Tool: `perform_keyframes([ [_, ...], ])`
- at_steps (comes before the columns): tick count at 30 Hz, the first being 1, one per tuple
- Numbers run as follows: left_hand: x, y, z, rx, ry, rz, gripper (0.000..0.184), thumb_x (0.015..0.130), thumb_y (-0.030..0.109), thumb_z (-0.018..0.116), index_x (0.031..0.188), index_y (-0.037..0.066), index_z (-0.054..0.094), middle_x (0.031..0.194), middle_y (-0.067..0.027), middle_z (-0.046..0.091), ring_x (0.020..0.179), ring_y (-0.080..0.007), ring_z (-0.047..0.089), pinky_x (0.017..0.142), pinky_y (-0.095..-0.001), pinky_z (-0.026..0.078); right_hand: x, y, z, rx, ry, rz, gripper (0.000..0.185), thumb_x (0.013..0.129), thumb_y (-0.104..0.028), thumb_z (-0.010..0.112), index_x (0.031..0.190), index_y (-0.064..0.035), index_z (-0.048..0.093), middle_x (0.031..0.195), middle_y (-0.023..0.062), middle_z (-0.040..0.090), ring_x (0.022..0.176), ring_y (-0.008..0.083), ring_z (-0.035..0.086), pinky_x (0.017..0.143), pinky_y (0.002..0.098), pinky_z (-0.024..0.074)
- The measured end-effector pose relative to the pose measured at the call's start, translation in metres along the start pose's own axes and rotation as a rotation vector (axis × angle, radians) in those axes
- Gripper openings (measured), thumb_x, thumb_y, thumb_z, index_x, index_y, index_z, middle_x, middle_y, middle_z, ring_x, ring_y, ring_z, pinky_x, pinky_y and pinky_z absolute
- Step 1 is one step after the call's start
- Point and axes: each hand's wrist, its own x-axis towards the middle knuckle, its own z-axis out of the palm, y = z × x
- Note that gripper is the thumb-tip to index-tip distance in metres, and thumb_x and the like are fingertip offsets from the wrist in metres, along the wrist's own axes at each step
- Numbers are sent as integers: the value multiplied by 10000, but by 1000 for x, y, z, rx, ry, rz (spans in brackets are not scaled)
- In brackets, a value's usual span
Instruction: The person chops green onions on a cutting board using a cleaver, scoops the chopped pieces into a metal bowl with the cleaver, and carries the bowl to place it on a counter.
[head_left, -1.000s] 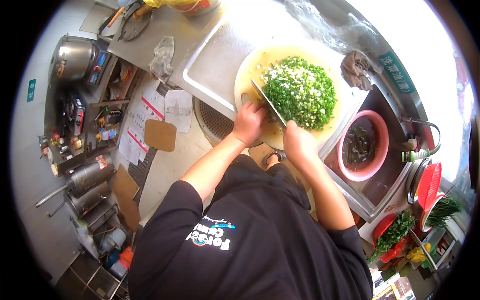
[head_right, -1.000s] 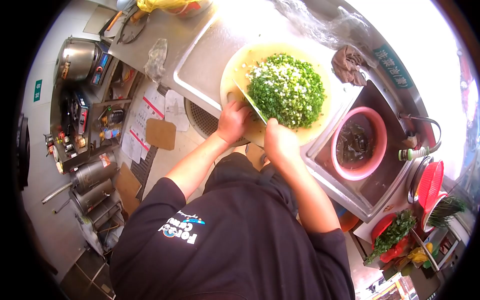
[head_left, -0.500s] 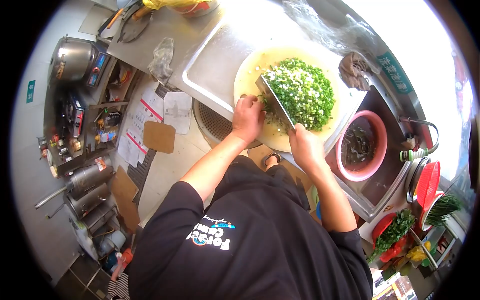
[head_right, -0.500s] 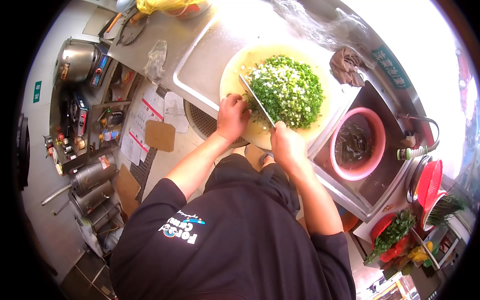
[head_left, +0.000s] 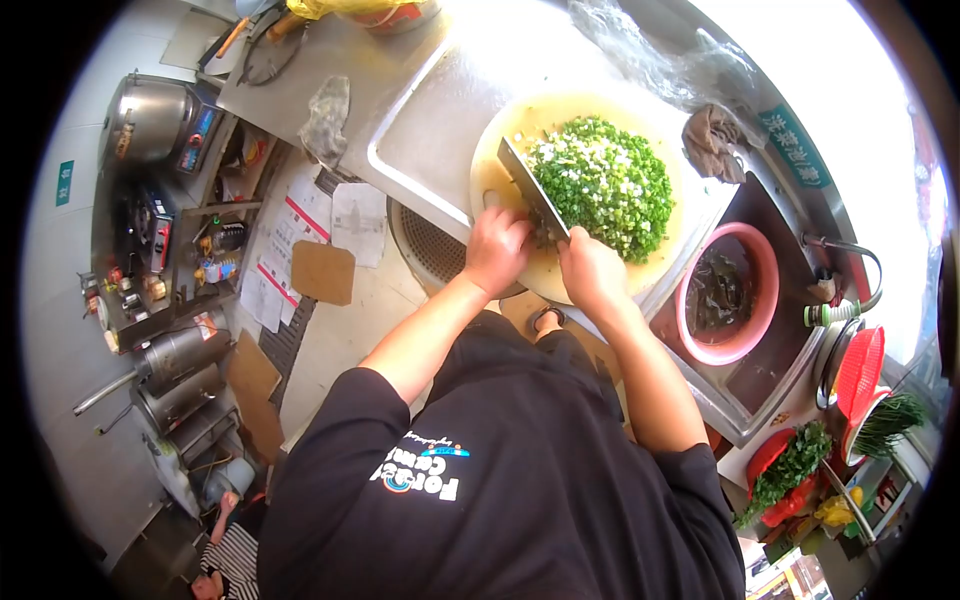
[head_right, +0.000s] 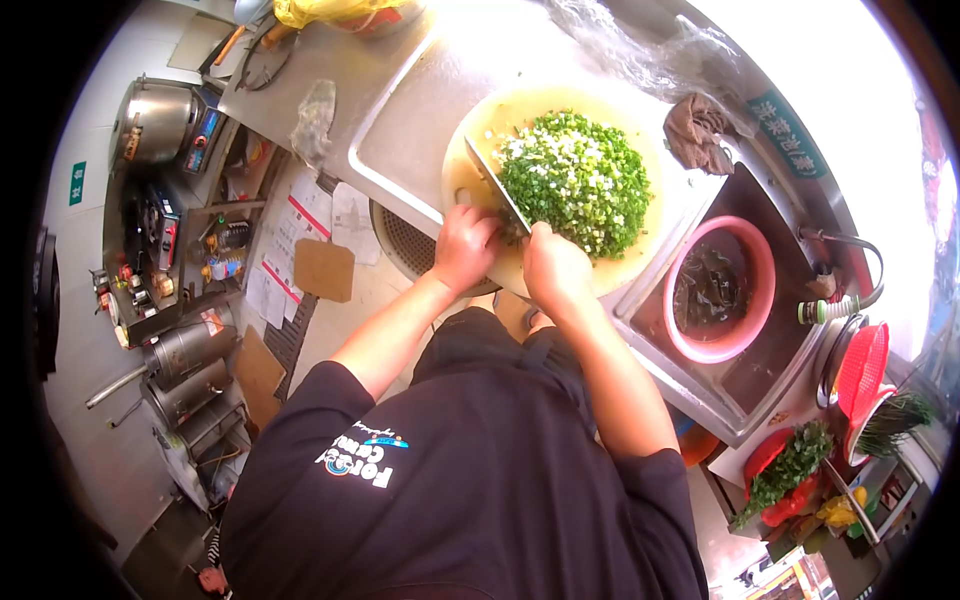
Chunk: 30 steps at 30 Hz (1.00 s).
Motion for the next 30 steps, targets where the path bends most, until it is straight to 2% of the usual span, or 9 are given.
perform_keyframes([
  [3,1,-1,1,-7,-25,-14,160,676,5,657,831,43,661,863,-110,639,819,-327,590,737,-416,505,-7,2,-11,15,8,26,202,950,-210,551,925,-11,525,777,241,650,752,453,630,690,542,486],
  [9,6,-5,6,-14,-81,-146,134,672,-2,657,797,46,674,886,-102,657,834,-321,600,751,-419,506,-24,4,-17,-4,-58,25,201,962,-201,519,929,-4,520,767,244,655,743,438,642,687,535,493],
  [13,3,-6,3,-39,-10,-51,150,676,-1,655,815,51,680,888,-100,658,836,-319,602,746,-412,505,-7,0,5,-42,-23,28,193,956,-187,506,915,1,519,749,236,661,730,417,660,676,525,510],
  [15,5,-5,0,-23,23,26,128,677,-20,665,773,65,666,867,-85,660,812,-315,609,696,-423,506,-6,1,0,8,-5,14,186,952,-181,511,907,-1,523,745,232,662,731,415,662,680,525,514],
  [19,6,-4,-3,-20,-43,-15,148,682,-13,641,808,54,675,881,-95,658,825,-315,603,733,-420,505,-18,0,-15,27,1,-3,182,950,-178,515,904,-2,523,740,233,659,731,415,663,680,525,515],
  [21,6,-6,2,-44,-62,-103,141,676,-19,631,791,57,665,878,-99,658,820,-317,602,729,-419,507,-23,-1,-16,37,-9,2,180,949,-177,517,906,-3,523,739,234,658,732,415,664,680,525,516],
  [26,0,-11,2,-47,-30,-50,127,685,-16,651,788,57,659,857,-96,655,790,-321,608,704,-418,515,-8,5,10,-30,-11,4,182,954,-185,510,911,-8,521,744,231,659,743,420,662,684,524,514],
  [30,3,-10,-2,-73,-30,-28,136,688,-20,675,798,59,662,833,-84,654,772,-313,619,684,-413,523,-15,-2,-13,38,22,-9,175,953,-175,504,912,-6,518,747,237,655,727,434,648,675,529,505],
])
